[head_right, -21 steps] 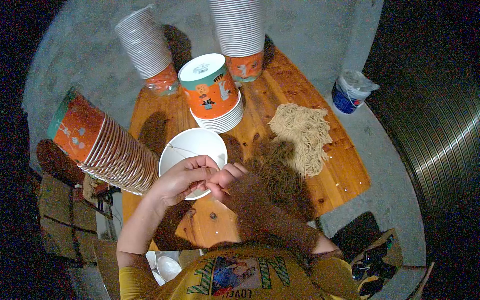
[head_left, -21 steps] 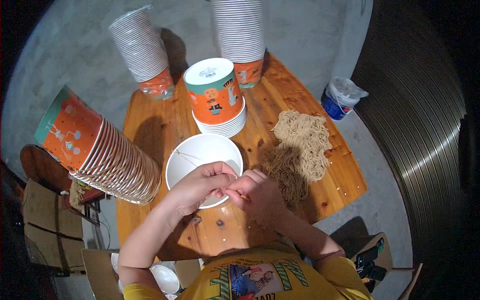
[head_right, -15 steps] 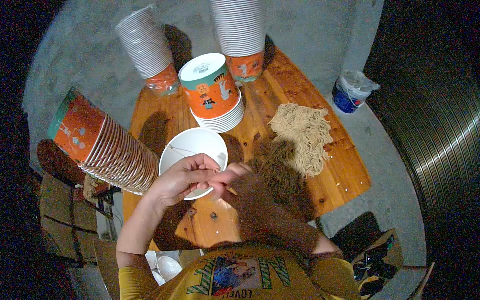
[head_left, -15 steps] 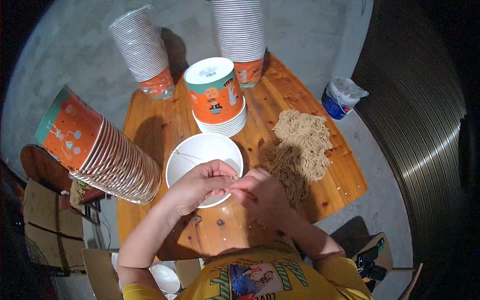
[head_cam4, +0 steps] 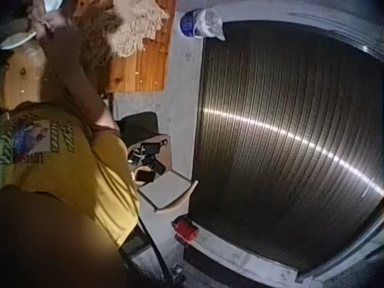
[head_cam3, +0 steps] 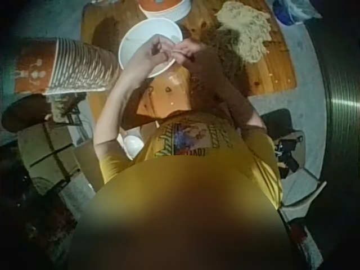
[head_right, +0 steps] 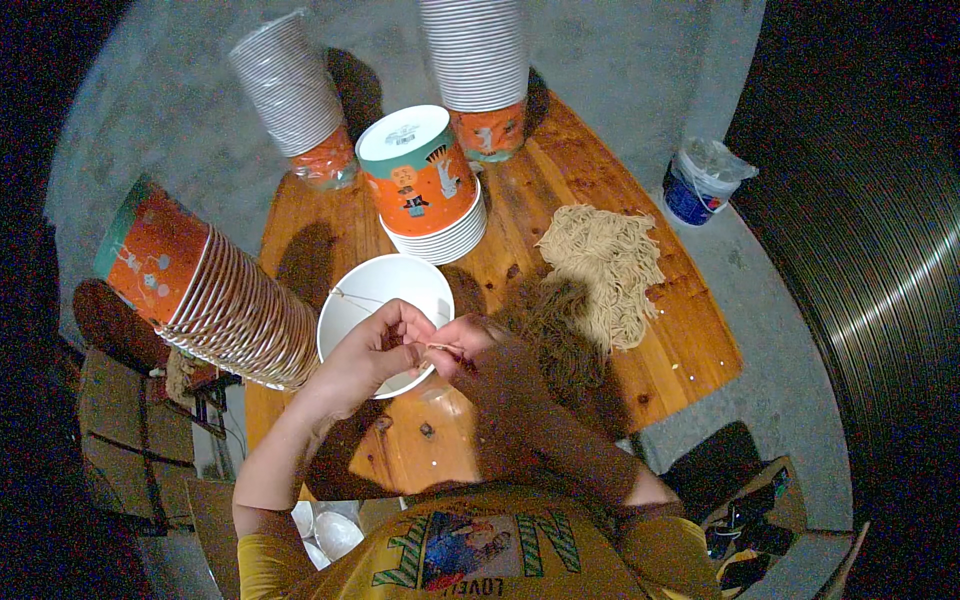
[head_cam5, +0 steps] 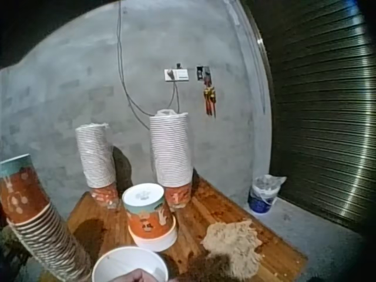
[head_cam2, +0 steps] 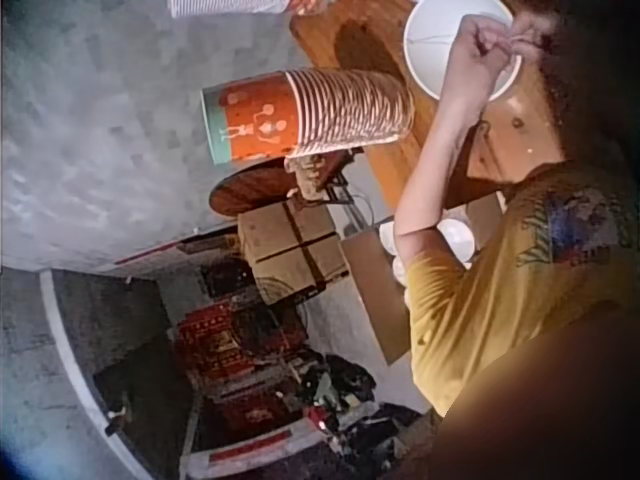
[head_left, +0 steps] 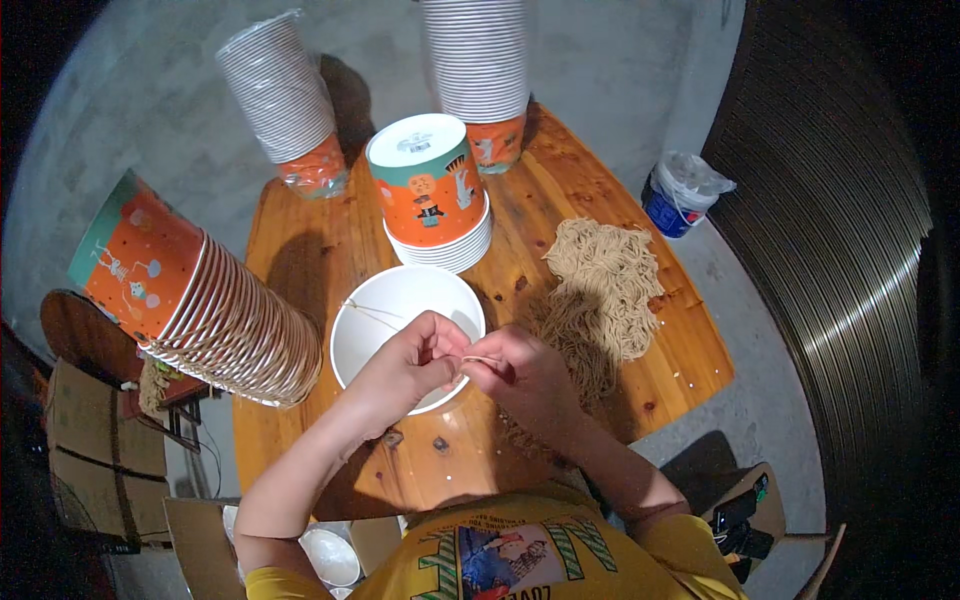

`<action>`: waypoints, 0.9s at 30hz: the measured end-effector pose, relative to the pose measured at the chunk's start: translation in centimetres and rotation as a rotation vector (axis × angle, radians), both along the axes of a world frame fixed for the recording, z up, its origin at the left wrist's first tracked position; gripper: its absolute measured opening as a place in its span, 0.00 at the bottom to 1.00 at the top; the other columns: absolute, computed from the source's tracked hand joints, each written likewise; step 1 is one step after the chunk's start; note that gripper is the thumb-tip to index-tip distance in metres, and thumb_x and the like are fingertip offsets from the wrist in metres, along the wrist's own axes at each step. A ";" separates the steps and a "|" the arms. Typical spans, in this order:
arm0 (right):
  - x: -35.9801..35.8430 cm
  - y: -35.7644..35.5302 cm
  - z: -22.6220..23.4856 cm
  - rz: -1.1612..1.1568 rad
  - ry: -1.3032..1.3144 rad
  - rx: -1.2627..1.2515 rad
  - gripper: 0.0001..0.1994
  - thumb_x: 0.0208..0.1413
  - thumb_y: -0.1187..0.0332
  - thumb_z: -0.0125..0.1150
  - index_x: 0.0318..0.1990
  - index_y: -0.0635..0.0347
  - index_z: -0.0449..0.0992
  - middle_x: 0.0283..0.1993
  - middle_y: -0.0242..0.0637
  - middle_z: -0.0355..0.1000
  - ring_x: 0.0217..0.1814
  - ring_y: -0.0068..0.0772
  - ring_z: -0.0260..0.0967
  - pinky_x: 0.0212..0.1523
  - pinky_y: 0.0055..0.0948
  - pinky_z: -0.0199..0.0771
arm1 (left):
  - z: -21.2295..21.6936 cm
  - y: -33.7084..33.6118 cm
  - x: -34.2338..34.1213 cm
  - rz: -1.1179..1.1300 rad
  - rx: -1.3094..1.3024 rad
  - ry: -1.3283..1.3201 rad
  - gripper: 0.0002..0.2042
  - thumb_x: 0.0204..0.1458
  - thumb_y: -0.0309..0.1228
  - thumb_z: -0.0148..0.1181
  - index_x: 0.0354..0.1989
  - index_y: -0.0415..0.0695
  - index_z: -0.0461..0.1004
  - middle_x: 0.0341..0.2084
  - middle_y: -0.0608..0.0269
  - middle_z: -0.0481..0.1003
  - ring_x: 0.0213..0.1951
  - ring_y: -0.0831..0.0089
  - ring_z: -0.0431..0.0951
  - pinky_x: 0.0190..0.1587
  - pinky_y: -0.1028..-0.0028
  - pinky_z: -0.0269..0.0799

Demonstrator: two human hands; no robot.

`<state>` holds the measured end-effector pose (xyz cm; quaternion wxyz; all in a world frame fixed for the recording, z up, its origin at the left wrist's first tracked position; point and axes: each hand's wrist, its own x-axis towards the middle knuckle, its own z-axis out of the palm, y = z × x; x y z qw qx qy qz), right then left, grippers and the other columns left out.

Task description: Packaging stacks of paper cups by bundling them together using string and a small stick for threading.

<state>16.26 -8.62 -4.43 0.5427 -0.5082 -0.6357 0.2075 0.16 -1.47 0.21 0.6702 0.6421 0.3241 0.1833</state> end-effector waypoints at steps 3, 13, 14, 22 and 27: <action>0.0 0.3 -0.2 -0.009 -0.065 0.101 0.06 0.49 0.71 0.63 0.30 0.60 0.71 0.22 0.34 0.65 0.20 0.26 0.63 0.23 0.25 0.63 | -0.1 0.1 -0.2 -0.001 -0.005 0.004 0.07 0.54 0.20 0.51 0.41 0.40 0.66 0.33 0.68 0.68 0.33 0.81 0.67 0.38 0.81 0.64; -0.3 0.7 -0.6 -0.142 -0.233 0.220 0.09 0.47 0.71 0.64 0.26 0.59 0.68 0.22 0.36 0.67 0.22 0.35 0.67 0.23 0.32 0.67 | -0.4 0.5 -0.4 -0.049 -0.180 -0.052 0.11 0.51 0.19 0.53 0.43 0.44 0.67 0.35 0.71 0.68 0.36 0.83 0.68 0.43 0.81 0.64; -0.4 0.7 -0.6 -0.143 -0.236 0.218 0.09 0.46 0.70 0.65 0.26 0.59 0.68 0.22 0.36 0.68 0.22 0.35 0.67 0.23 0.31 0.67 | -0.4 0.4 -0.4 -0.032 -0.110 -0.019 0.12 0.51 0.18 0.53 0.43 0.45 0.67 0.34 0.72 0.67 0.36 0.83 0.68 0.43 0.81 0.64; 0.1 -0.1 0.3 -0.032 -0.020 0.051 0.05 0.49 0.71 0.62 0.31 0.59 0.72 0.23 0.34 0.66 0.20 0.23 0.63 0.23 0.24 0.65 | 0.4 -1.1 0.0 0.034 0.498 0.146 0.12 0.52 0.19 0.52 0.44 0.41 0.64 0.30 0.66 0.68 0.35 0.77 0.68 0.41 0.78 0.66; 0.2 -0.1 0.0 -0.025 -0.027 0.040 0.05 0.48 0.72 0.62 0.31 0.60 0.72 0.22 0.33 0.66 0.19 0.21 0.62 0.22 0.22 0.64 | 0.4 -1.4 0.3 0.037 0.648 0.155 0.13 0.51 0.19 0.52 0.45 0.40 0.64 0.30 0.62 0.67 0.34 0.72 0.69 0.40 0.75 0.67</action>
